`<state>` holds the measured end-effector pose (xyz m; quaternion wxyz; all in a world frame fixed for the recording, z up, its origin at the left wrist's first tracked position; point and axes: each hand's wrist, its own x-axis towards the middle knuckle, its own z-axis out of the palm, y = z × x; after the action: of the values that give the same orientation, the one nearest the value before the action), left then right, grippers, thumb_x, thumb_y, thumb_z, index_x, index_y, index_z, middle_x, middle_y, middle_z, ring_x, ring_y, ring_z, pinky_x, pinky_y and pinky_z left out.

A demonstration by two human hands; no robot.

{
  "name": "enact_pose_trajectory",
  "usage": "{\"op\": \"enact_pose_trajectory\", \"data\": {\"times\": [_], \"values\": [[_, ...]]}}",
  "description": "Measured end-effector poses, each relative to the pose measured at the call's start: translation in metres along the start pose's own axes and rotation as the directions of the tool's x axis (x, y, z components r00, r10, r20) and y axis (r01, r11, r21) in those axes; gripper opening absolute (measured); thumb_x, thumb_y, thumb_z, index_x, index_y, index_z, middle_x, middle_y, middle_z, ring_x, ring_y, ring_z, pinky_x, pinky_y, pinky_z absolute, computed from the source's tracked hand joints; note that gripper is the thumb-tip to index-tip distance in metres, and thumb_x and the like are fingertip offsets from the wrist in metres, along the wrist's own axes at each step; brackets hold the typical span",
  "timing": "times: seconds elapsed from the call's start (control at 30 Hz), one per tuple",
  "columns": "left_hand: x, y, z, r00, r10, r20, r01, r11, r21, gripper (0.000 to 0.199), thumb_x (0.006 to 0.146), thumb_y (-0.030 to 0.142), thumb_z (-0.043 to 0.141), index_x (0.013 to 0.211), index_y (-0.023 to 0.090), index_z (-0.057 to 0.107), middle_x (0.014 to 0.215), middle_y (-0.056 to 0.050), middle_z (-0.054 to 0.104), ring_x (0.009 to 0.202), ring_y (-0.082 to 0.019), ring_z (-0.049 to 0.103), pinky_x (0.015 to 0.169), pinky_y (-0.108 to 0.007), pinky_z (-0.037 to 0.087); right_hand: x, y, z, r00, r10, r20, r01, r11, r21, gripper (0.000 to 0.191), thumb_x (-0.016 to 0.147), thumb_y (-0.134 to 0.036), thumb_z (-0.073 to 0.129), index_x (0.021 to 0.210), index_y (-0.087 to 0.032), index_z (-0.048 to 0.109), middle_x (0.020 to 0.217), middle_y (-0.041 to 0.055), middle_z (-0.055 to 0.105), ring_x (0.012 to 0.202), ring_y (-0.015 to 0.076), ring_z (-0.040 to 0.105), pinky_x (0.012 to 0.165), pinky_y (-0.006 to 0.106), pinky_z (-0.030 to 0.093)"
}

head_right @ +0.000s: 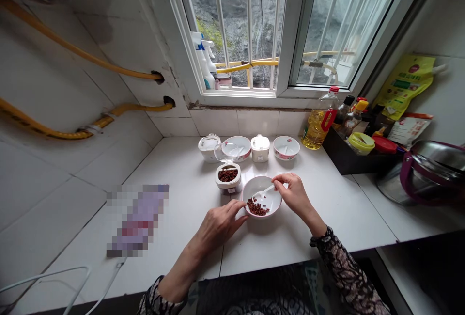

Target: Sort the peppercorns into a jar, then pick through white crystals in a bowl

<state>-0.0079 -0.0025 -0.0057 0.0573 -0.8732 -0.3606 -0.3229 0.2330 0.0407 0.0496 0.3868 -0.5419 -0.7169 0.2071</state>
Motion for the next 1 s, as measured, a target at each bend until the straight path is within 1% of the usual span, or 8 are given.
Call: {"op": "enact_pose_trajectory", "data": {"times": [0.17,0.3,0.4,0.5,0.6,0.67,0.87,1.0], "values": [[0.001,0.001,-0.001,1.0,0.008,-0.029,-0.008,1.0,-0.002,0.017,0.101,0.029,0.044,0.111,0.017,0.051,0.088,-0.004,0.068,0.065,-0.015,0.067,0.048,-0.023,0.048,0.019,-0.006,0.001,0.998,0.053,-0.014,-0.05,0.983,0.178,0.019,0.082,-0.033,0.059,0.078,-0.019,0.072,0.066,0.0038,0.072,0.07,0.0217,0.068,0.072,0.035,0.053],[0.002,0.002,-0.002,0.999,0.016,-0.049,-0.016,1.0,-0.007,0.018,0.104,0.03,0.039,0.109,0.017,0.05,0.085,-0.004,0.067,0.063,-0.016,0.067,0.046,-0.024,0.046,0.037,-0.033,0.008,0.982,-0.119,-0.147,0.13,0.989,0.074,0.017,0.088,-0.029,0.057,0.085,-0.02,0.072,0.074,0.0053,0.074,0.073,0.0221,0.068,0.081,0.039,0.053],[0.003,0.001,-0.001,0.999,0.009,-0.04,-0.009,1.0,-0.001,0.017,0.103,0.03,0.04,0.108,0.017,0.05,0.083,-0.003,0.067,0.062,-0.015,0.067,0.047,-0.023,0.045,0.043,-0.052,0.022,0.9,-0.382,-0.21,0.356,0.922,-0.152,0.018,0.094,-0.023,0.053,0.088,-0.021,0.07,0.083,0.0061,0.075,0.088,0.0235,0.068,0.101,0.047,0.044],[0.003,0.001,0.002,0.999,-0.003,-0.051,0.003,1.0,-0.005,0.017,0.103,0.03,0.041,0.107,0.017,0.051,0.081,-0.002,0.066,0.061,-0.015,0.066,0.045,-0.023,0.044,0.043,-0.062,0.036,0.784,-0.605,-0.141,0.542,0.777,-0.321,0.022,0.097,-0.017,0.047,0.09,-0.021,0.067,0.083,0.0049,0.074,0.095,0.0223,0.067,0.11,0.049,0.036],[0.003,0.001,0.003,0.997,-0.004,-0.071,0.003,1.0,-0.014,0.018,0.103,0.031,0.04,0.106,0.017,0.051,0.078,-0.001,0.065,0.06,-0.015,0.066,0.045,-0.023,0.043,0.041,-0.063,0.043,0.694,-0.713,-0.095,0.63,0.666,-0.4,0.022,0.096,-0.012,0.045,0.094,-0.021,0.066,0.081,0.003,0.073,0.098,0.0211,0.066,0.113,0.049,0.031],[0.003,0.001,0.003,0.998,-0.005,-0.063,0.004,1.0,-0.012,0.018,0.103,0.031,0.04,0.106,0.017,0.051,0.078,-0.001,0.065,0.06,-0.015,0.066,0.045,-0.023,0.044,0.04,-0.063,0.041,0.678,-0.727,-0.112,0.636,0.656,-0.407,0.022,0.096,-0.011,0.046,0.096,-0.022,0.065,0.082,0.0026,0.073,0.099,0.0206,0.066,0.114,0.049,0.031],[0.0,0.0,0.002,1.0,-0.008,-0.019,0.008,1.0,0.0,0.018,0.102,0.03,0.044,0.113,0.017,0.051,0.085,-0.003,0.067,0.063,-0.015,0.065,0.047,-0.023,0.046,0.034,-0.053,0.017,0.771,-0.601,-0.21,0.537,0.792,-0.291,0.017,0.094,-0.014,0.05,0.091,-0.023,0.064,0.082,0.0019,0.073,0.088,0.0205,0.068,0.106,0.048,0.039],[-0.001,0.0,0.002,1.0,-0.006,-0.007,0.006,1.0,-0.005,0.018,0.102,0.03,0.043,0.112,0.017,0.05,0.086,-0.003,0.066,0.064,-0.015,0.066,0.049,-0.023,0.048,0.023,-0.026,0.006,0.874,-0.476,-0.097,0.428,0.849,-0.31,0.016,0.091,-0.014,0.053,0.085,-0.022,0.065,0.078,0.003,0.073,0.084,0.0226,0.067,0.101,0.049,0.04]]}}
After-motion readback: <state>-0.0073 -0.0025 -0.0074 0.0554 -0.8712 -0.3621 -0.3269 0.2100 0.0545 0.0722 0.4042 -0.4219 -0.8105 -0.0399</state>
